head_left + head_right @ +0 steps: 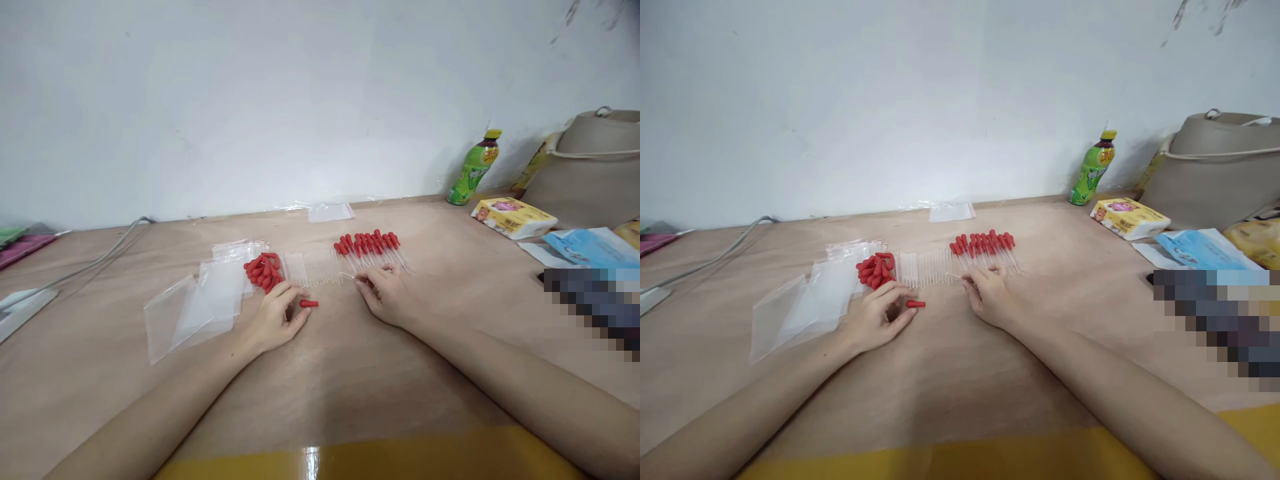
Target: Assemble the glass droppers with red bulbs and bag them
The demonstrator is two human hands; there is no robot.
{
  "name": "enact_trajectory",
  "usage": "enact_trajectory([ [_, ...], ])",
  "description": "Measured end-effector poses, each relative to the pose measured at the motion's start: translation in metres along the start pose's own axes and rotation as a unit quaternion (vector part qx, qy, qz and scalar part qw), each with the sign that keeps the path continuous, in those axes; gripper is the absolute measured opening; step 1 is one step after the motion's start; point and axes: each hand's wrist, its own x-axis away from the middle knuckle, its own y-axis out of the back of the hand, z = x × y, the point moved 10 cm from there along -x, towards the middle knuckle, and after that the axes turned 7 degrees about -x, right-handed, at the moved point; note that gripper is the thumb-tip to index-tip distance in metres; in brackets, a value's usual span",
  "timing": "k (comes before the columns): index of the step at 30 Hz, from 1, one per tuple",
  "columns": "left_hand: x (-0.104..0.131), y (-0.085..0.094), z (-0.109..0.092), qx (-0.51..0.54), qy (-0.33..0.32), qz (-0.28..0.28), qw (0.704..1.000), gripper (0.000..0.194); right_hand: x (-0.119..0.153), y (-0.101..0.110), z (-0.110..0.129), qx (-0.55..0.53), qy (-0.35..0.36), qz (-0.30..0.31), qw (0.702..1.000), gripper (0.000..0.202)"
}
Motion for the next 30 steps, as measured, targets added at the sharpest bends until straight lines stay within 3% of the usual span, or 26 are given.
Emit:
enact_trajectory([
  [3,-0.002,-0.006,0.000,0.004,-0.026,-0.009,1.000,0.024,-0.001,-0.002,0.004,0.005,0.008,0.018,1.000,0.012],
  [9,-0.007,-0.014,0.003,0.012,-0.041,-0.020,0.999,0.014,0.001,-0.006,0.017,-0.010,0.024,0.040,0.999,0.013],
  [20,-0.008,-0.019,0.007,0.110,0.052,0.009,0.993,0.013,0.004,-0.016,0.038,-0.056,0.048,0.058,0.996,0.013],
  [30,-0.006,-0.028,0.009,0.185,0.052,0.021,0.981,0.015,0.003,-0.024,0.034,-0.101,0.056,0.083,0.990,0.014],
])
